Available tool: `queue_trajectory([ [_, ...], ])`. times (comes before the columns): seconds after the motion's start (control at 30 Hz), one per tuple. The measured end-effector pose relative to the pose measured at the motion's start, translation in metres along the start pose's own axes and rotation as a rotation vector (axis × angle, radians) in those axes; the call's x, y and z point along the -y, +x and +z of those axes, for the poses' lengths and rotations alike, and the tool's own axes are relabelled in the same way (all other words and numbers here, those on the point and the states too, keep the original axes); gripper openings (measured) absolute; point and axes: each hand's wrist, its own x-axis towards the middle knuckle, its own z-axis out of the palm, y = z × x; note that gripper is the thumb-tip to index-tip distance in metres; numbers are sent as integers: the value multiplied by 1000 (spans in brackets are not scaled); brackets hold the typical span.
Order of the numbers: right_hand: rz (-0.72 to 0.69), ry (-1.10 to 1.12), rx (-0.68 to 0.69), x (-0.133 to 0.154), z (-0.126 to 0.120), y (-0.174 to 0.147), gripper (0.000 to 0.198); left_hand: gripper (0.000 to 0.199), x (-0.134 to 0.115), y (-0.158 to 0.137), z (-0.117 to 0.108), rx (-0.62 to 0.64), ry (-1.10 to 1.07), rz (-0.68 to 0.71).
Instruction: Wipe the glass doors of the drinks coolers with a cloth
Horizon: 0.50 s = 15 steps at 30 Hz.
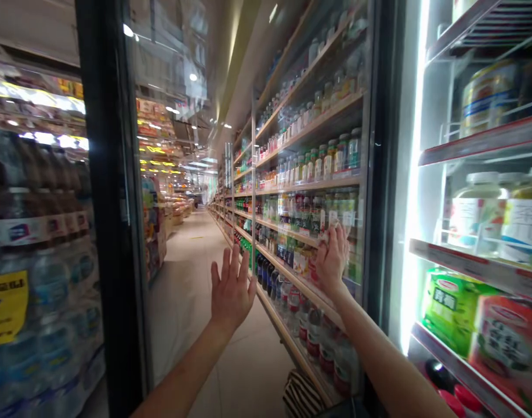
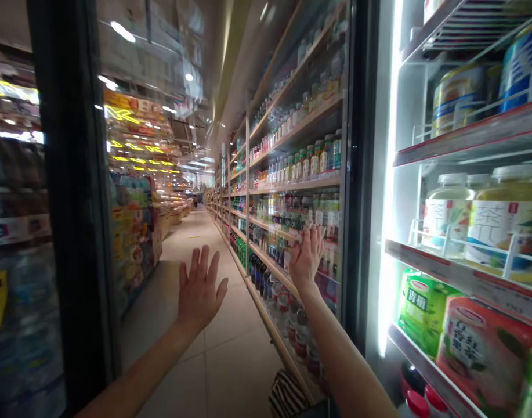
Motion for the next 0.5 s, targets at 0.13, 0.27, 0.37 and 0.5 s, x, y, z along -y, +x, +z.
queue_trajectory([
  [0.13,-231,79,125,39,-1,-15,50,60,-1,-3,-1,23,-7,-12],
  [0.27,-501,138,314,63,-6,-31,46,61,0,-8,-4,54,-24,5],
  [0.37,-309,60,225,36,-7,-25,49,63,0,-12,-4,44,-31,18],
  [0.5,-84,23,74,17,-6,-16,53,64,-3,-16,-3,36,-18,3],
])
